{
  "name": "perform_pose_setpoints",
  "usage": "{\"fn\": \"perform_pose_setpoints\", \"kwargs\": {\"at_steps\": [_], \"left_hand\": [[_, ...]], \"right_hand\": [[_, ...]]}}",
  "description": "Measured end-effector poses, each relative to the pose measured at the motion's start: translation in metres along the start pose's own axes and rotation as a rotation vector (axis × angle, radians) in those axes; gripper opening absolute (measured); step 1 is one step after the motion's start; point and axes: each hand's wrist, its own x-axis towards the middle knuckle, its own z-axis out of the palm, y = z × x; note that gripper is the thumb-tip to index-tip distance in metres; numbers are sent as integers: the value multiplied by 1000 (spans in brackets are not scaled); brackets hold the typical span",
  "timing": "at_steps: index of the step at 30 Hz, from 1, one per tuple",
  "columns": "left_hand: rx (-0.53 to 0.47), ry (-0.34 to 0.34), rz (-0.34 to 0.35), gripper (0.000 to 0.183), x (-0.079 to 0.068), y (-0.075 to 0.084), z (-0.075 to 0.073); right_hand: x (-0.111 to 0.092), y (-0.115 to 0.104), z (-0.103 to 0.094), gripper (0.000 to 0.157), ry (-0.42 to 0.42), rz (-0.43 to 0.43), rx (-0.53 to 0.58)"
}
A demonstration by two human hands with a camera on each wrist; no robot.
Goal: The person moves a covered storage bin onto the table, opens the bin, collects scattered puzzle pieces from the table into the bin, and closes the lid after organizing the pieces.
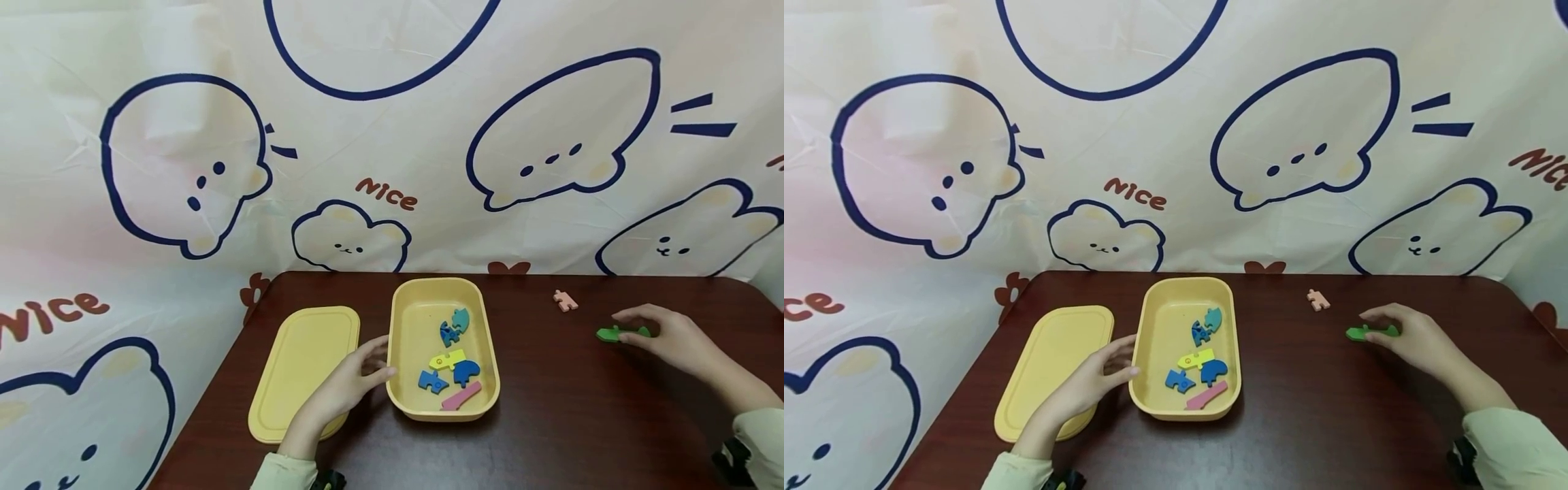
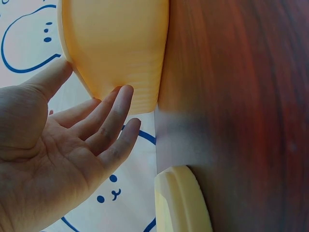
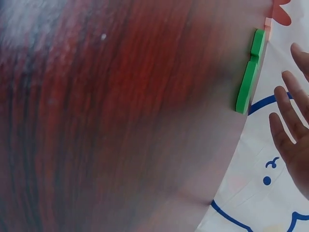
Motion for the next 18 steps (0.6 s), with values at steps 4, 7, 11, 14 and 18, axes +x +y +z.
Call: {"fn": "perform_pose_setpoints", "kwargs": {"at_steps": [4,7,11,14,18], "left_hand": [[1,0,1,56,1,-1,1],[0,-1,-1,56,1,-1,1],[2,-4,-1,56,1,0,1],[9,-1,1,56,1,0,1],[13,1,2,56,1,-1,1]], "right_hand": [[-1,5,1,36,-5,3,21],[-1,8,2,36,-5,-1,27],[-1,12,3,37,-9,0,33],[0,14,3,39,-20,4,39],[2,16,3,42,-52,17,39]]}}
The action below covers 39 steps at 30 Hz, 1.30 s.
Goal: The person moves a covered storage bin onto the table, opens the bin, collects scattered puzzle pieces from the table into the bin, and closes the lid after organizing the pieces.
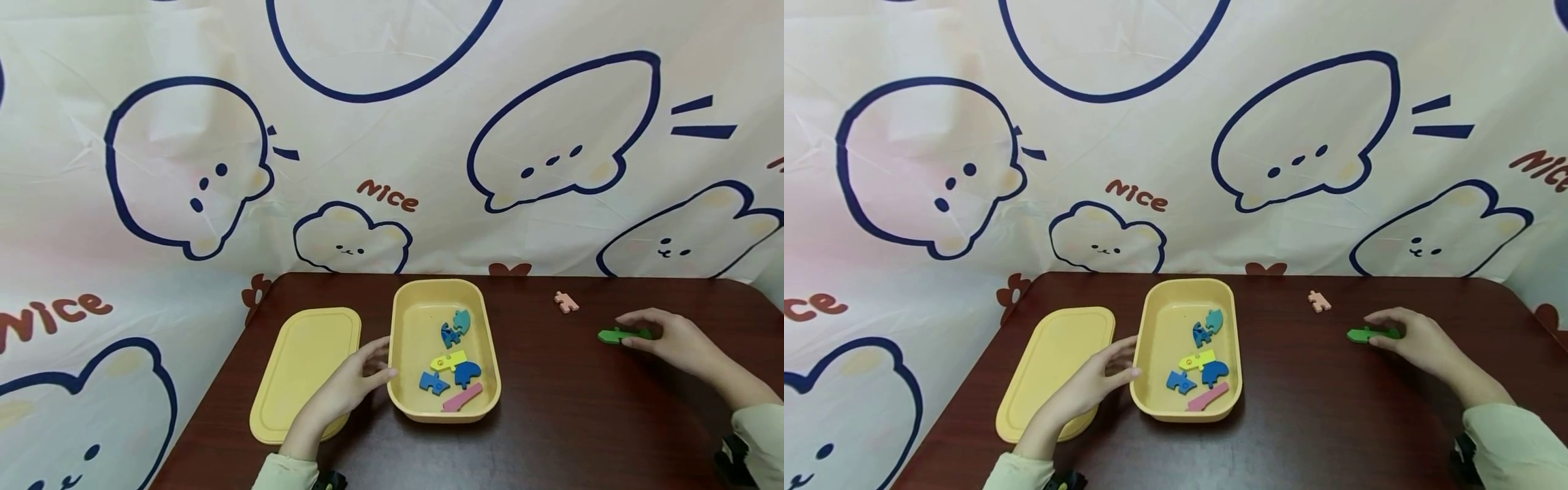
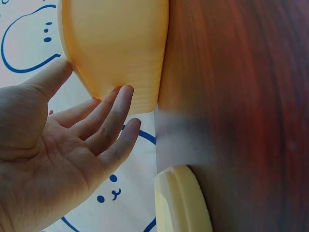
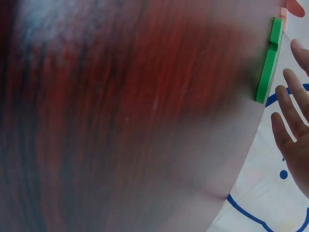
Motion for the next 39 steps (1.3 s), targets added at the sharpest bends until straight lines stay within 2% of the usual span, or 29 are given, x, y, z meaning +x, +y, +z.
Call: {"fn": "perform_pose_setpoints", "kwargs": {"at_steps": [21,39], "left_hand": [[-8,-11,4,56,-2,-1,0],[-5,-7,12,56,-1,0,0]], "right_hand": [[6,4,6,42,-89,9,-14],[12,4,8,39,-86,-20,-42]]}}
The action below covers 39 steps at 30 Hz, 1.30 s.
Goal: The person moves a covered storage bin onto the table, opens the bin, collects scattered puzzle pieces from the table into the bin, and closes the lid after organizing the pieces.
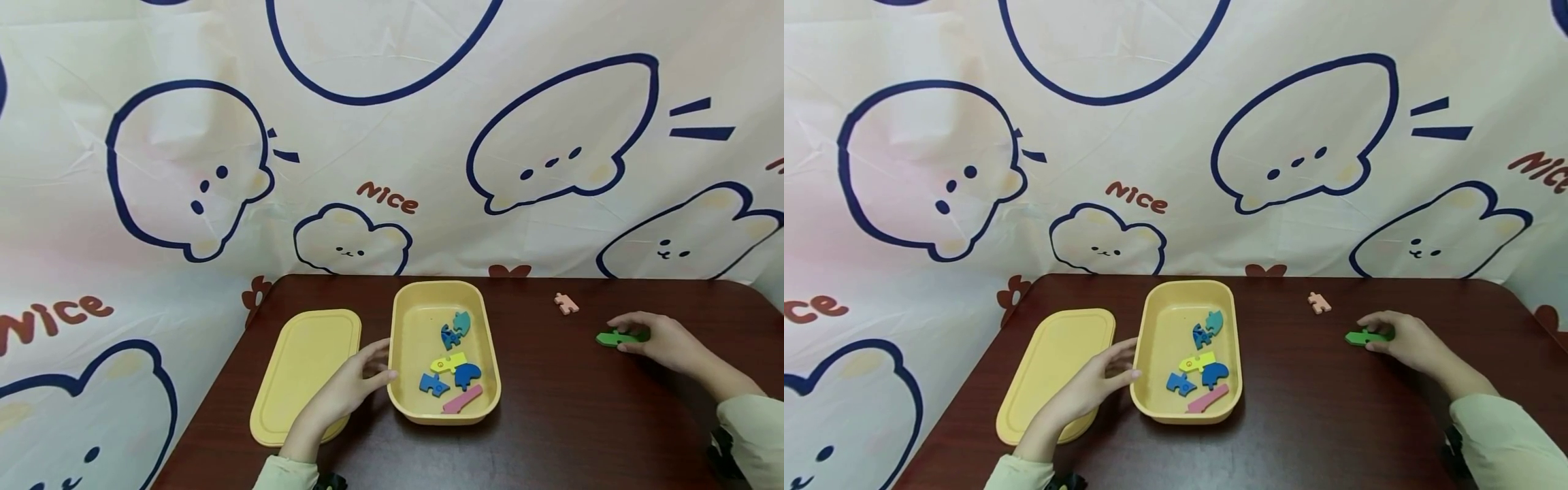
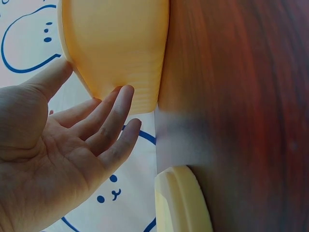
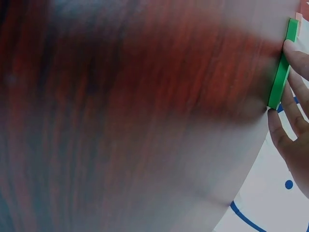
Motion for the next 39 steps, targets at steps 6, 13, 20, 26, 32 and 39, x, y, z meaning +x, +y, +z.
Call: {"fn": "perform_pose_setpoints", "kwargs": {"at_steps": [6,13,20,26,32,39], "left_hand": [[5,5,-6,57,0,1,0],[13,8,-13,57,0,0,1],[15,13,-13,56,0,0,1],[10,11,-4,56,0,0,0],[3,7,-2,56,0,-2,1],[-1,8,-7,56,-2,1,0]], "right_hand": [[-1,-2,-1,38,0,11,21],[-2,-6,-3,38,-1,22,26],[-3,-13,-4,39,10,21,32],[-3,-20,-4,38,29,1,42],[-2,-27,-3,38,42,-14,39],[1,-38,-5,35,95,-66,6]]}}
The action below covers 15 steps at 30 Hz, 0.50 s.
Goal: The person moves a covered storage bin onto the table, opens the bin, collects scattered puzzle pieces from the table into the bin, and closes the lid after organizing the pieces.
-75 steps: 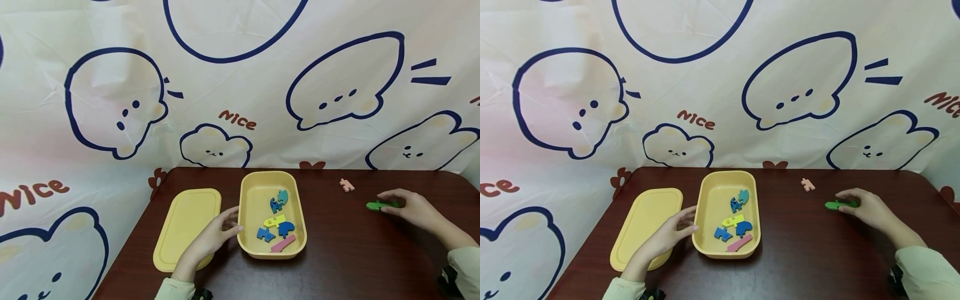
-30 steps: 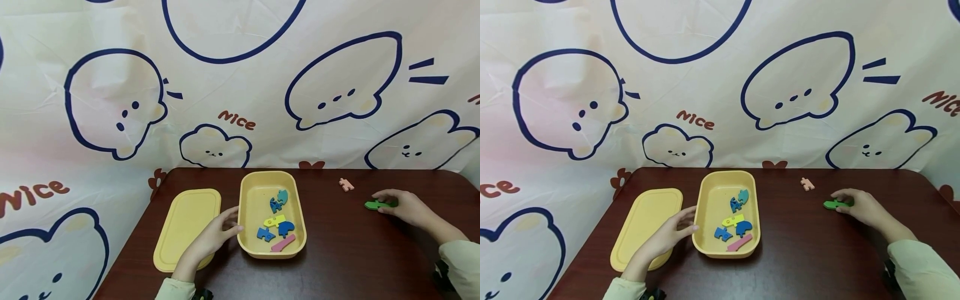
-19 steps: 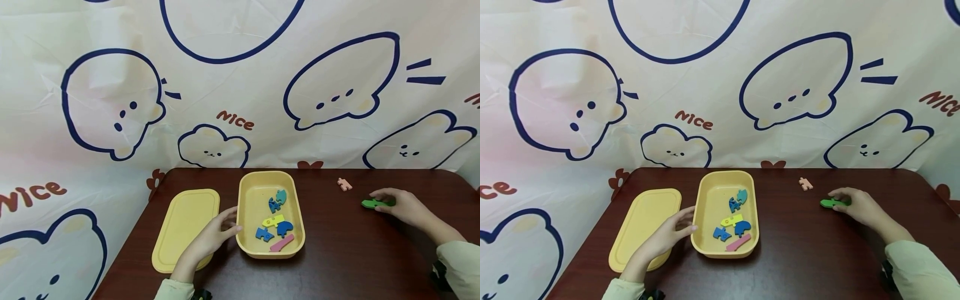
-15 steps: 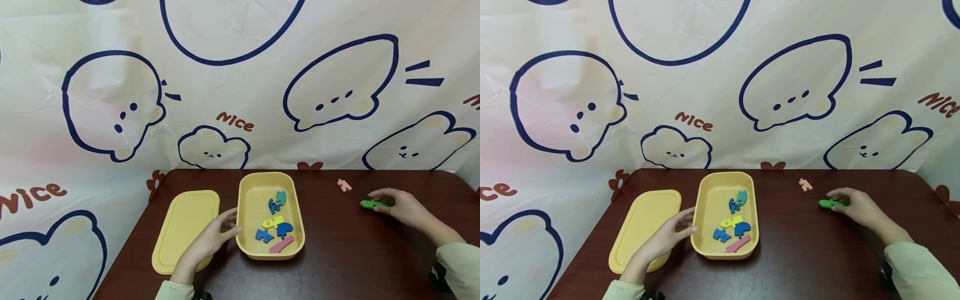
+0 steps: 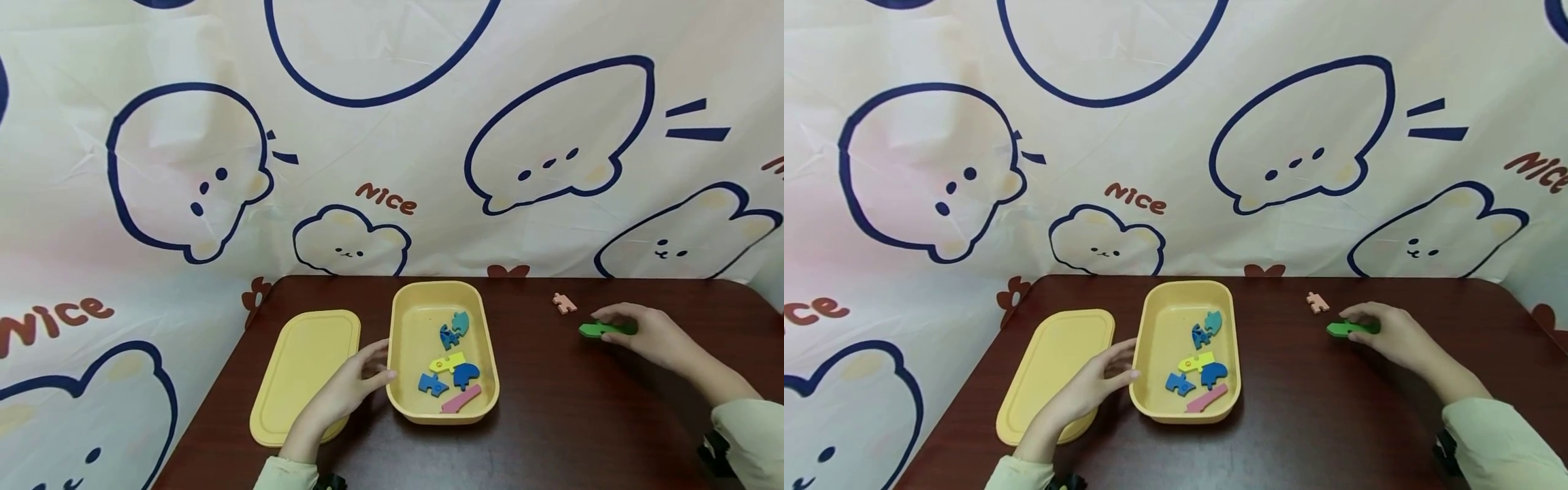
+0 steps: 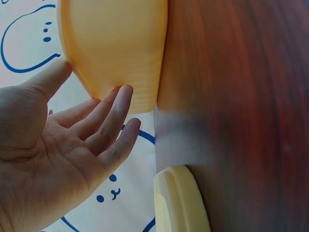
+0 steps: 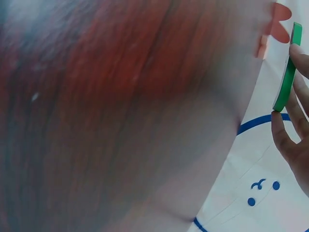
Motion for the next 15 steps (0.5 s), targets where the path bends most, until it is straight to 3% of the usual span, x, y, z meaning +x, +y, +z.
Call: {"fn": "perform_pose_setpoints", "kwargs": {"at_steps": [9,15], "left_hand": [[-1,-6,0,56,0,2,2],[1,0,-5,57,0,0,1]], "right_hand": [[4,-19,1,37,5,-37,8],[11,-33,6,35,60,-106,24]]}}
